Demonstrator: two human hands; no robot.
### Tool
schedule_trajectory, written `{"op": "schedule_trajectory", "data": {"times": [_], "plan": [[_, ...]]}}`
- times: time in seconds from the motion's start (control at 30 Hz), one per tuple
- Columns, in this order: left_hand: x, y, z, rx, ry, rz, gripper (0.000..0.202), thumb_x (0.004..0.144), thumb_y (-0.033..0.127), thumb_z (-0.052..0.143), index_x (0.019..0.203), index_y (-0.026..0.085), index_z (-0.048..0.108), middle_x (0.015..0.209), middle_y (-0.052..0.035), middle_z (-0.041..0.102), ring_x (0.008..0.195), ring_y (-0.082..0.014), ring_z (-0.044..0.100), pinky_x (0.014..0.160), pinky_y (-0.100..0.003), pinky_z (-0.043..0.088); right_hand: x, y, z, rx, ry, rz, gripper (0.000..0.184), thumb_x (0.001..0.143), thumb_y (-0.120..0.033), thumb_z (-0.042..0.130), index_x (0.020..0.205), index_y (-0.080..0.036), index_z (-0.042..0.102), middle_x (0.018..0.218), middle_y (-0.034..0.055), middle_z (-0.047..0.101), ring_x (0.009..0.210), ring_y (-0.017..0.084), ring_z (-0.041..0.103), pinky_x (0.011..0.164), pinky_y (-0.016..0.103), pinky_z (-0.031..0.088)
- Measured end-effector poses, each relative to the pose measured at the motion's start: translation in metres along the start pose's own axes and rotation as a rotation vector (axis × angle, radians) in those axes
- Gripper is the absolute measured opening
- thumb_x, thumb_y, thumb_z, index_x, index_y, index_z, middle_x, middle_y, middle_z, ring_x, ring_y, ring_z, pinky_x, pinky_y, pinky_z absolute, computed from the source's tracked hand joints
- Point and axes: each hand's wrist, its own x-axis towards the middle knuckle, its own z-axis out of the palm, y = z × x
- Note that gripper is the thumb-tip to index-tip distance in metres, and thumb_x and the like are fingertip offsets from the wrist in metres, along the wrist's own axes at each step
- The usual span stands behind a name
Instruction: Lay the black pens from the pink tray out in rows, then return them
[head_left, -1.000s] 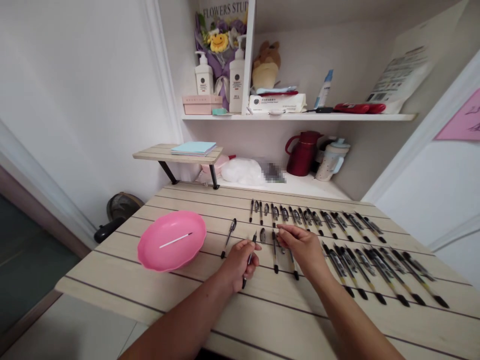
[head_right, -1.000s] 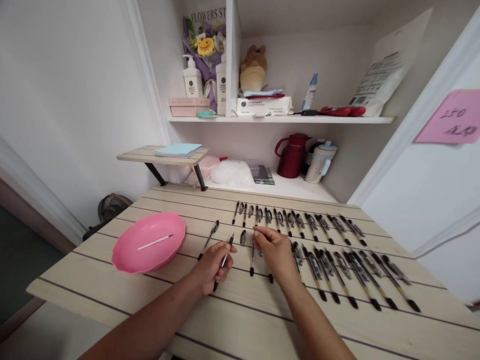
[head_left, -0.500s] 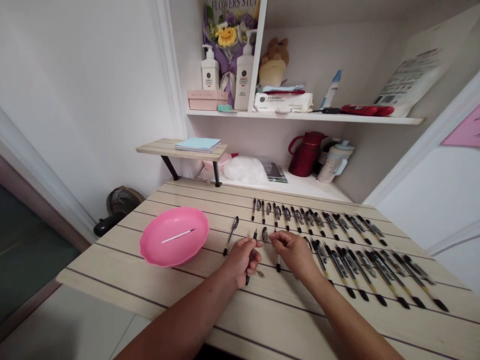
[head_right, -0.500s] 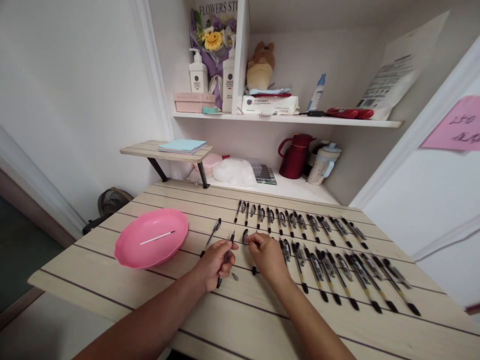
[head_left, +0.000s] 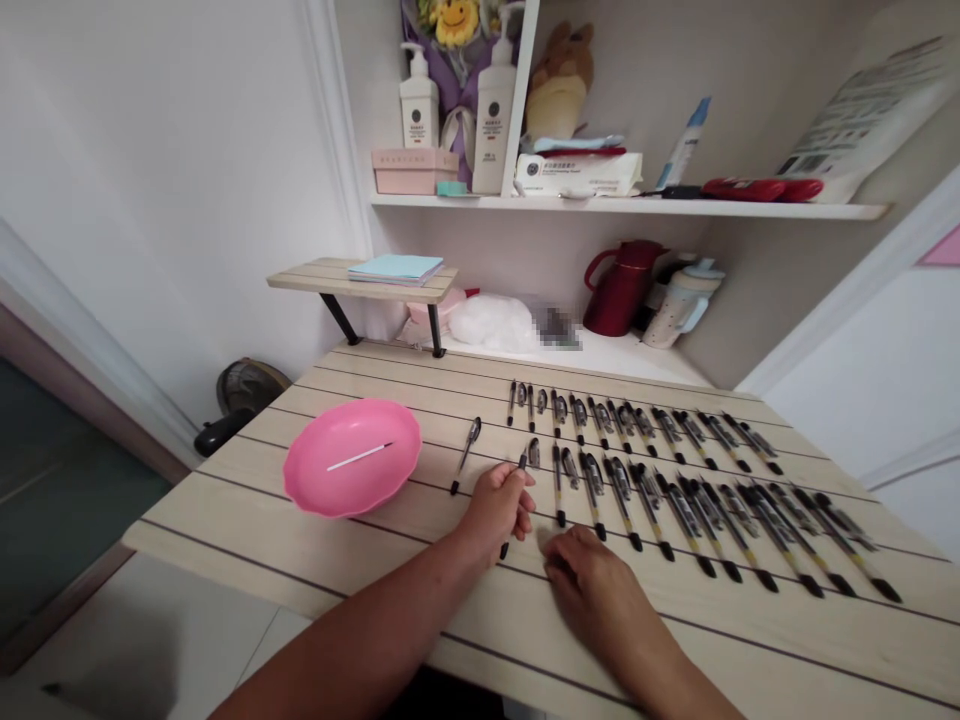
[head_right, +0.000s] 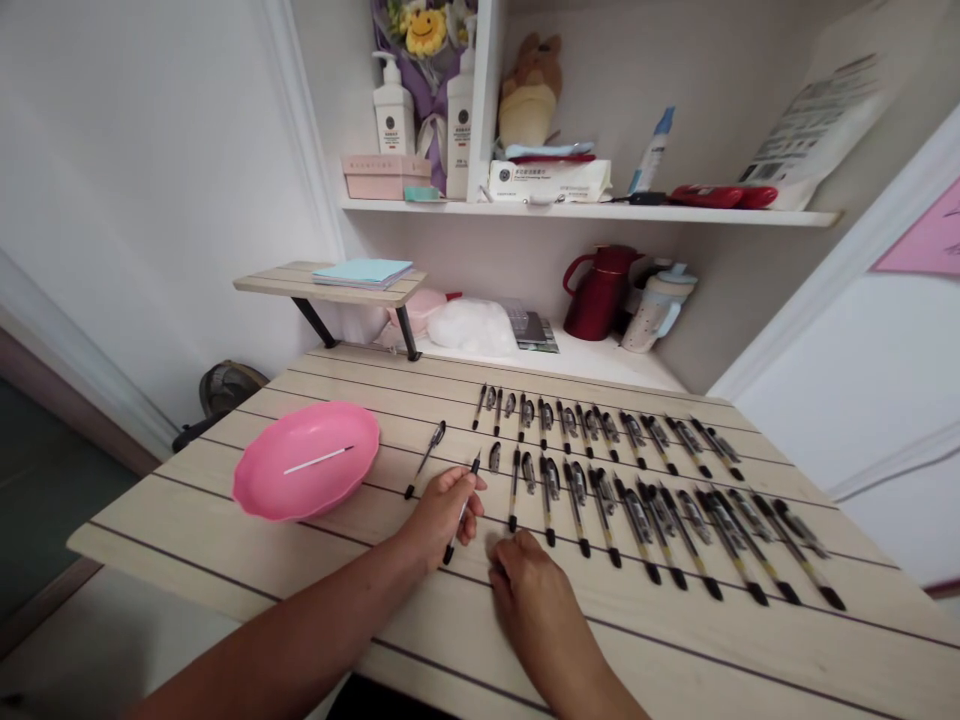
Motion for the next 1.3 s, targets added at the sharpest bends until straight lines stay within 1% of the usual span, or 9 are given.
{"op": "schedule_trajectory", "data": {"times": [0.1, 0.27, 0.47, 0.63, 0.7, 0.8, 0.93, 1.2, 1.3], "plan": [[0.000, 0.000, 0.000, -0.010, -0.001, 0.005, 0.019, 0.073, 0.033, 0.042, 0.079, 0.016, 0.050, 0.054, 0.0044, 0.050, 0.031, -0.0048, 0.041, 0.032, -0.017, 0.024, 0.000, 0.001, -0.006, 0.006, -0.022, 0.008, 0.021, 0.078, -0.014, 0.035, 0.073, -0.020, 0.054, 0.075, 0.0034, 0.056, 0.066, 0.015, 0.055, 0.061, 0.026, 0.038], [0.001, 0.000, 0.000, -0.028, 0.000, 0.009, 0.023, 0.072, 0.038, 0.046, 0.080, 0.016, 0.050, 0.052, 0.0052, 0.050, 0.031, -0.0042, 0.040, 0.033, -0.017, 0.024, 0.008, 0.009, -0.015, 0.144, 0.033, 0.001, 0.015, 0.077, -0.019, 0.040, 0.082, -0.021, 0.054, 0.080, 0.0035, 0.060, 0.069, 0.016, 0.056, 0.063, 0.026, 0.039], [0.001, 0.001, -0.001, -0.058, 0.013, 0.012, 0.026, 0.073, 0.040, 0.045, 0.082, 0.016, 0.049, 0.051, 0.0052, 0.050, 0.031, -0.0041, 0.040, 0.033, -0.016, 0.023, 0.045, 0.019, -0.026, 0.200, 0.153, 0.013, 0.009, 0.073, -0.018, 0.044, 0.074, -0.020, 0.053, 0.074, 0.0020, 0.059, 0.067, 0.015, 0.054, 0.061, 0.025, 0.038], [0.001, 0.002, -0.002, -0.090, 0.023, 0.008, 0.027, 0.072, 0.042, 0.047, 0.082, 0.016, 0.049, 0.051, 0.0053, 0.050, 0.031, -0.0038, 0.039, 0.033, -0.016, 0.022, 0.069, 0.014, -0.026, 0.109, 0.110, -0.032, 0.017, 0.069, -0.007, 0.041, 0.071, -0.018, 0.053, 0.071, 0.0017, 0.057, 0.064, 0.013, 0.052, 0.060, 0.022, 0.036], [0.001, 0.002, -0.003, -0.102, 0.028, 0.007, 0.027, 0.072, 0.042, 0.047, 0.081, 0.016, 0.049, 0.051, 0.0053, 0.050, 0.031, -0.0038, 0.039, 0.033, -0.016, 0.022, 0.069, 0.008, -0.024, 0.018, 0.096, -0.041, 0.021, 0.069, -0.003, 0.040, 0.075, -0.017, 0.055, 0.075, 0.0031, 0.057, 0.066, 0.013, 0.052, 0.060, 0.022, 0.034], [0.000, 0.003, -0.004, -0.120, 0.048, 0.012, 0.027, 0.073, 0.041, 0.046, 0.082, 0.016, 0.049, 0.050, 0.0057, 0.048, 0.031, -0.0036, 0.037, 0.033, -0.016, 0.022, 0.060, -0.004, -0.020, -0.152, 0.058, -0.063, 0.025, 0.071, 0.000, 0.039, 0.082, -0.017, 0.055, 0.081, 0.0050, 0.057, 0.066, 0.013, 0.053, 0.059, 0.023, 0.032], [0.000, 0.003, -0.004, -0.154, 0.095, 0.040, 0.026, 0.073, 0.040, 0.047, 0.082, 0.016, 0.050, 0.050, 0.0060, 0.047, 0.031, -0.0033, 0.036, 0.033, -0.016, 0.021, 0.045, -0.017, -0.012, -0.344, 0.035, -0.129, 0.024, 0.074, -0.002, 0.042, 0.085, -0.018, 0.056, 0.079, 0.0056, 0.058, 0.067, 0.017, 0.053, 0.062, 0.027, 0.031], [0.000, 0.004, -0.003, -0.156, 0.104, 0.042, 0.025, 0.071, 0.040, 0.050, 0.080, 0.016, 0.052, 0.051, 0.0058, 0.049, 0.031, -0.0031, 0.035, 0.033, -0.017, 0.022, 0.040, -0.016, -0.009, -0.366, 0.038, -0.212, 0.024, 0.073, -0.001, 0.045, 0.086, -0.018, 0.057, 0.079, 0.0056, 0.059, 0.070, 0.017, 0.053, 0.066, 0.028, 0.031], [0.001, 0.004, -0.004, -0.152, 0.105, 0.046, 0.025, 0.071, 0.040, 0.049, 0.080, 0.016, 0.051, 0.051, 0.0058, 0.049, 0.031, -0.0032, 0.036, 0.033, -0.017, 0.022, 0.040, -0.011, -0.016, -0.368, 0.072, -0.157, 0.020, 0.077, -0.005, 0.044, 0.081, -0.018, 0.058, 0.077, 0.0052, 0.059, 0.067, 0.016, 0.053, 0.063, 0.027, 0.030]]}}
